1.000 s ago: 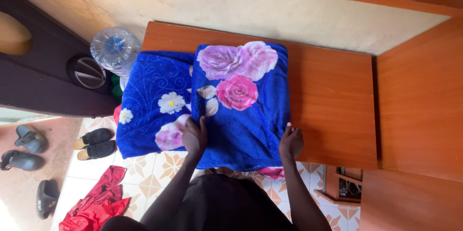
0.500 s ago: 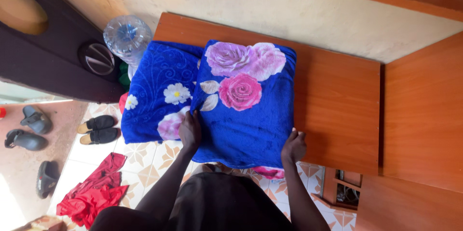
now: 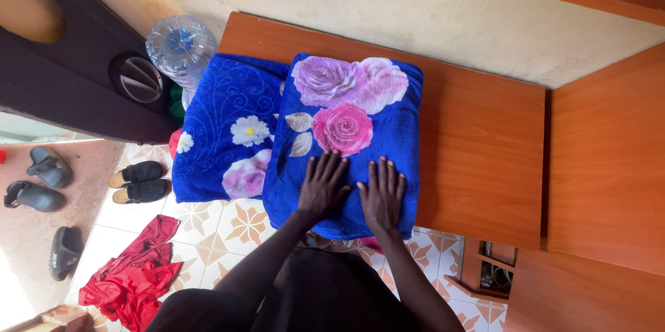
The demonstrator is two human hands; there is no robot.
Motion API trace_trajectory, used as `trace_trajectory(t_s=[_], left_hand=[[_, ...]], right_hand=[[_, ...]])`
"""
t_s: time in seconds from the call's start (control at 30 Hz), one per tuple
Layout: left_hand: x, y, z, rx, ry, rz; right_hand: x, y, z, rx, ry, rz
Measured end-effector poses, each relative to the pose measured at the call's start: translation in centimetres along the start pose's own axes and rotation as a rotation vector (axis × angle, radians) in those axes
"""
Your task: The person folds a large blue floral blanket on a wooden table. They spread it out, fold it in half lengthwise, then fold it into thirds, and finally fold it into a compact rectangular stack.
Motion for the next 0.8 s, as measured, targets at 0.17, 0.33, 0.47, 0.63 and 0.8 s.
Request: trace_trajectory(t_s=[0.17,0.33,0.47,0.63,0.8], left_hand=[[-7.9,1.0,-1.1,0.087,-0.030,-0.283],[-5.8,0.2,-0.6,0.061,-0.069,-0.233],[-3.2,0.8,-0.5,0.048,0.022,-0.122],[-7.3,2.2,-1.9,0.097,0.031,-0.321],[-8.0,1.9,-1.8,0.056,-0.053,-0.299]], right_hand=[[6.7,1.6,0.6,0.010,0.025,0.264],[5.1,0.1,0.2,0.044,-0.074,0.203],[1.0,-0.5,0.4,-0.011,-0.080,-0.052],[3.8,-1.2,0.2,-0.003,-0.025,0.061],[3.7,-4.1,-0.3,0.148,-0.053,0.061]])
Point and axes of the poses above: each hand's wrist, its own y-axis away from the middle knuckle, its own z-axis out of the palm, x = y × z, the point moved 8 cm from there along -y, towards the middle knuckle, and after that the axes turned 2 degrees about -x, right-handed, at the moved point
